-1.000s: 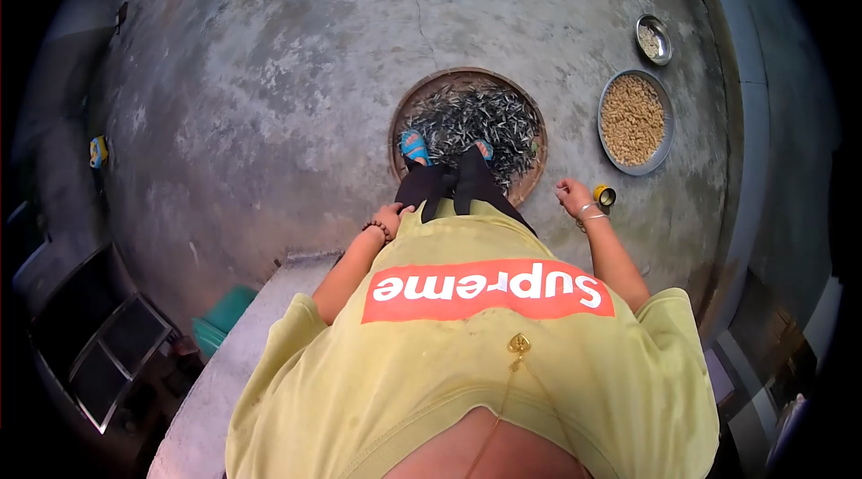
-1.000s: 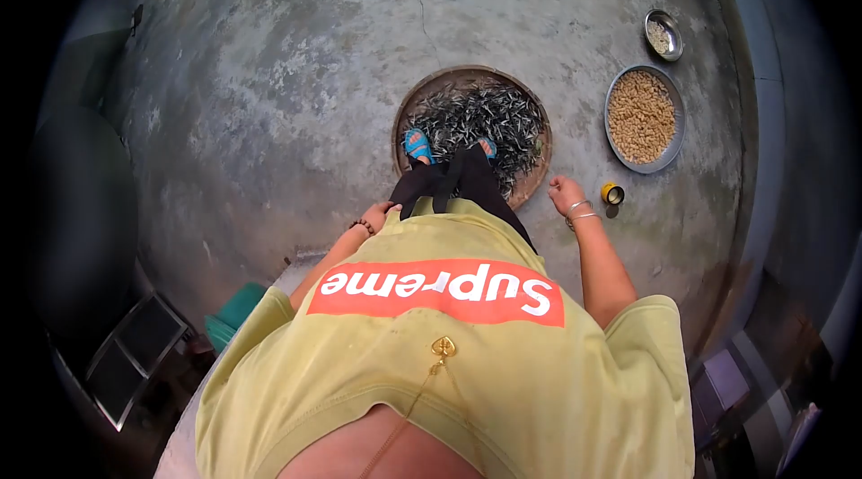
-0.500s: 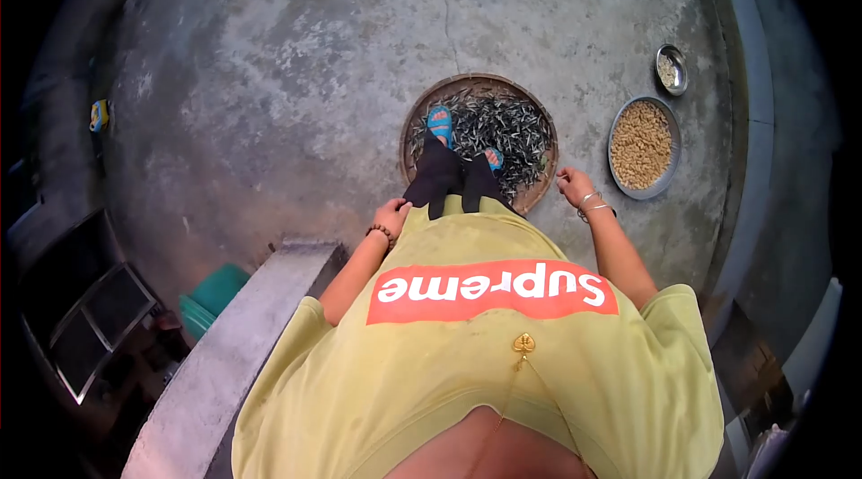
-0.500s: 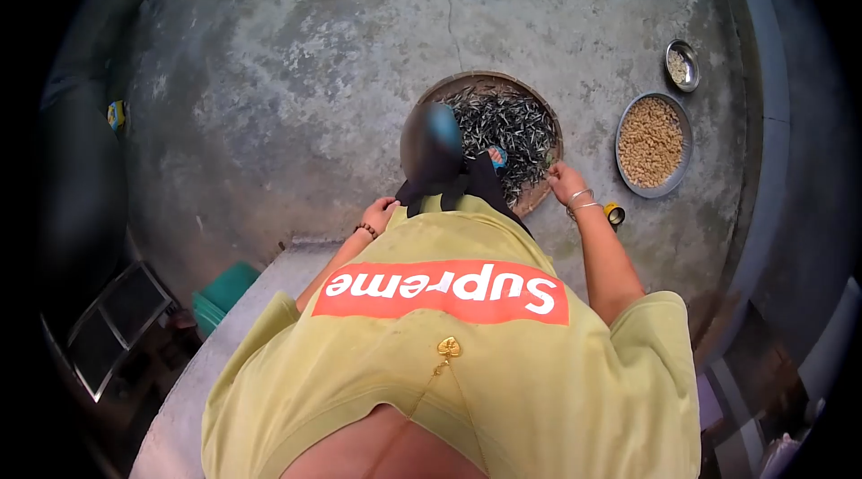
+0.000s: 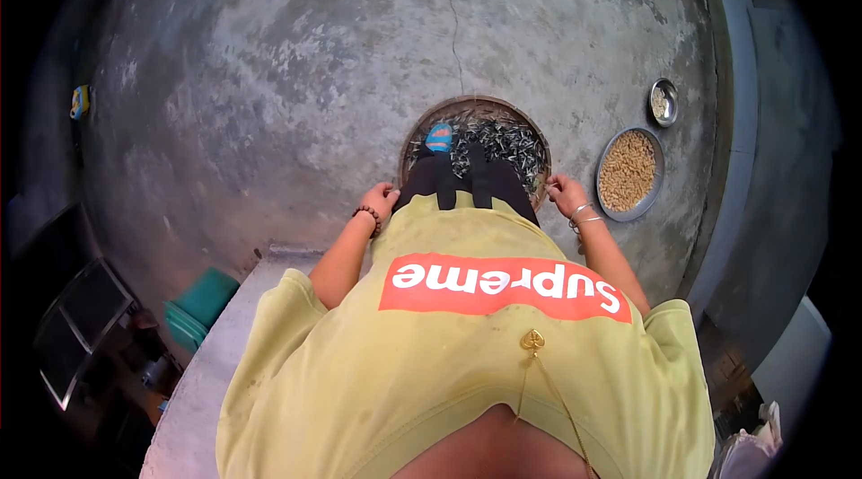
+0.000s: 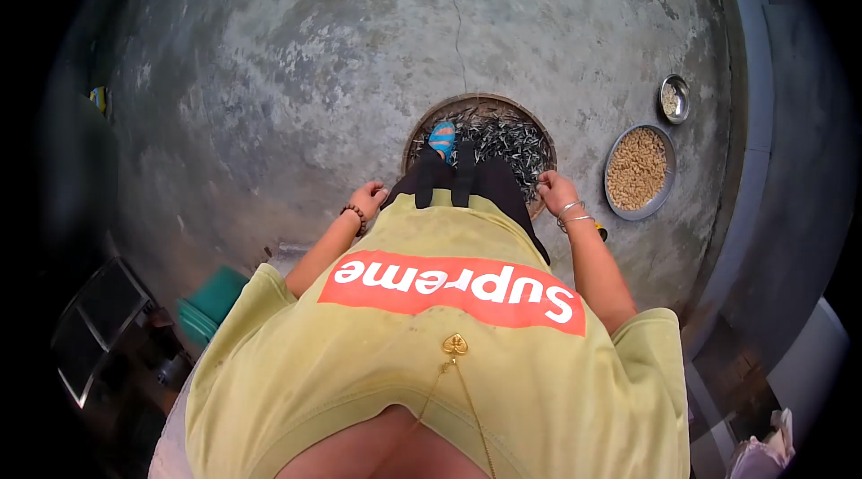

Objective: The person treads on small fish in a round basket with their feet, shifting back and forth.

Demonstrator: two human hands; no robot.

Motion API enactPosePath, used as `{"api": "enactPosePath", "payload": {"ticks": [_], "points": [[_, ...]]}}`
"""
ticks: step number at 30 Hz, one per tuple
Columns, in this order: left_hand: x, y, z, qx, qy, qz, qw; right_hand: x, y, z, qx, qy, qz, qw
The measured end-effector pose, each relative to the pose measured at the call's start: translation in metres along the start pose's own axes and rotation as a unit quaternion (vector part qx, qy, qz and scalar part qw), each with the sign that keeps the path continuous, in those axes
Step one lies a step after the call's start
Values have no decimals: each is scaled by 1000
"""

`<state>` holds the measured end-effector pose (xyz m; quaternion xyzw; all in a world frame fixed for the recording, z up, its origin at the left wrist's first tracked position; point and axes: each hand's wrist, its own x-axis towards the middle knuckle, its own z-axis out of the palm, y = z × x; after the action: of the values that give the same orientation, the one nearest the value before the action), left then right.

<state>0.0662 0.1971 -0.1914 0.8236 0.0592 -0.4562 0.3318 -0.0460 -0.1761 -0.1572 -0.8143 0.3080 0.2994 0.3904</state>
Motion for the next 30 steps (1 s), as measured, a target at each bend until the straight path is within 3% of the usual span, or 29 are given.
{"api": "enactPosePath", "payload": {"ticks": [6, 8, 12, 17, 22, 25, 30], "points": [[-13, -18, 16, -51, 53, -20, 997, 19, -39, -19, -46, -66, -3, 997], [-22, -21, 23, -140, 75, -44, 986, 26, -44, -25, -70, -75, -15, 995], [-33, -57, 57, -111, 124, -45, 985, 48, -32, -28, -86, -72, -63, 992], [-54, -73, 88, -94, 64, -126, 985, 33, 0, -28, -21, -37, -102, 994], [-50, -64, 85, -18, 69, -38, 997, -11, 65, -24, -49, -21, -58, 997], [-50, -35, 69, -42, 67, -39, 996, -28, 108, -10, -79, -13, -37, 996], [-56, 1, 57, -129, 70, -8, 989, -44, 110, 8, -49, -24, -12, 998]]}}
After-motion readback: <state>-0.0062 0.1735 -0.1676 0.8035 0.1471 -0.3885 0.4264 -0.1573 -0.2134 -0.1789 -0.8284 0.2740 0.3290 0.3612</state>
